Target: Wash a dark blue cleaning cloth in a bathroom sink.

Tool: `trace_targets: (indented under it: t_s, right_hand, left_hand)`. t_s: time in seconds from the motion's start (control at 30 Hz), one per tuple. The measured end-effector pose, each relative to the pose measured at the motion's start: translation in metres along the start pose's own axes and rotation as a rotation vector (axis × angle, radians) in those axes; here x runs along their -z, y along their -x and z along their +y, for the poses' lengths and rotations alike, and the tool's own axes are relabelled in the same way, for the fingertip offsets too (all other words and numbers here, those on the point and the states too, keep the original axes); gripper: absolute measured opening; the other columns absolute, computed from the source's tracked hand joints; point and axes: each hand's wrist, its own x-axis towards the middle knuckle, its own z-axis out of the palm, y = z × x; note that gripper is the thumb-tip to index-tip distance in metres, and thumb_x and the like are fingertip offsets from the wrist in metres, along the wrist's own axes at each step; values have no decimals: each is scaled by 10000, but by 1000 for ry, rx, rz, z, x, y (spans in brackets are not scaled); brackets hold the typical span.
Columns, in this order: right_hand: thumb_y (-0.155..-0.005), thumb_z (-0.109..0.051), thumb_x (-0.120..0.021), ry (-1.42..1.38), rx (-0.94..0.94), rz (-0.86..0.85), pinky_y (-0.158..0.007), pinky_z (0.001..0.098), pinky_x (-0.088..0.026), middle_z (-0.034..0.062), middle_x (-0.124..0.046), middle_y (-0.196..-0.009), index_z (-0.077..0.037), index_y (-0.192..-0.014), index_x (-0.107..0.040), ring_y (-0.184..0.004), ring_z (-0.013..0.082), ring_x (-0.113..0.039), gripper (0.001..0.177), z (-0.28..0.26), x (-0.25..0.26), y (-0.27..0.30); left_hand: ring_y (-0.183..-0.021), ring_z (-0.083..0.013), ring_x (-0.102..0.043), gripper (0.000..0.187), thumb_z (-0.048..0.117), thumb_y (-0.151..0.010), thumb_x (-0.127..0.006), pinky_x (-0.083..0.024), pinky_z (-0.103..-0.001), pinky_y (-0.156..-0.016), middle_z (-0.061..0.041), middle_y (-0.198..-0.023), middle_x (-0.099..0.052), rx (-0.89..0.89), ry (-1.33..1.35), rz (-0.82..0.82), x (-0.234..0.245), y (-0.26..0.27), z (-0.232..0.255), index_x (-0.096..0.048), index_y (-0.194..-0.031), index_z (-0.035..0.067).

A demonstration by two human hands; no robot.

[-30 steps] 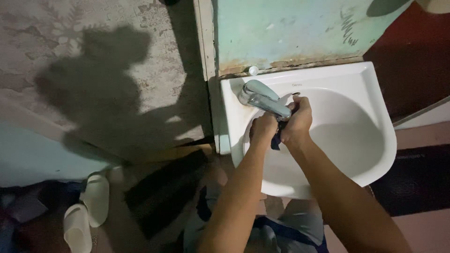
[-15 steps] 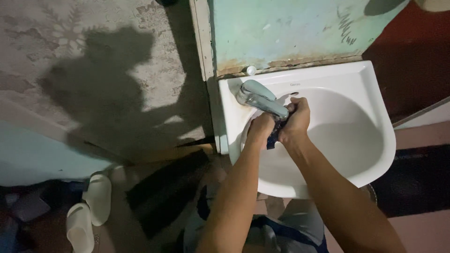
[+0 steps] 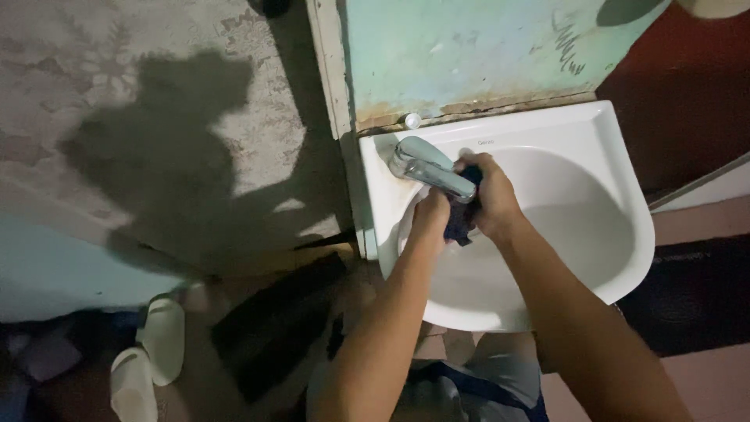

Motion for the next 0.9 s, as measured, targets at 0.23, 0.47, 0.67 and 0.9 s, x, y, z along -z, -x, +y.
trace_targets:
  t_s: [0.23, 0.47, 0.67, 0.9]
  right_hand:
    - [-1007, -301, -538, 512, -281, -149, -698, 327, -494, 80, -627, -951, -60, -1092, -648, -853, 201, -582, 278, -21, 39, 6]
    - [-872, -161, -677, 757, -432, -37, -874, 395, -636, 137, -595, -1232, -194, -1293, -435, -1031, 242, -682, 487, -50, 14, 38]
    - [-972, -279, -641, 503, -262, -87, -805, 375, -581, 177, -585, -1147, 14, -1237, -564, -948, 252, -631, 402, -6, 83, -2]
    - [-884, -264, -708, 693, -166, -16, -827, 338, -593, 109, -651, -1075, -40, -1201, -552, -923, 186, -686, 418, -31, 33, 35]
  left_hand:
    - [-1125, -235, -644, 604, 395, -929, -608, -532, -364, -913, -120, -1335, -644, -258, 306, -112, -8, -73, -35, -541, -1432, 66]
    - [-1154, -287, -631, 654, 437, -873, -647, -522, -426, -898, -135, -1376, -632, -191, 389, -84, -9, -47, -24, -550, -1423, 96]
    - [-1234, -339, -480, 729, 608, -879, -537, -417, -641, -885, -25, -1465, -457, -24, 310, -209, 13, 39, 5, -388, -1517, 287]
    - [-1244, -311, -590, 675, 506, -939, -526, -517, -464, -960, -142, -1451, -566, -252, 523, -193, -6, -71, -39, -463, -1490, 120]
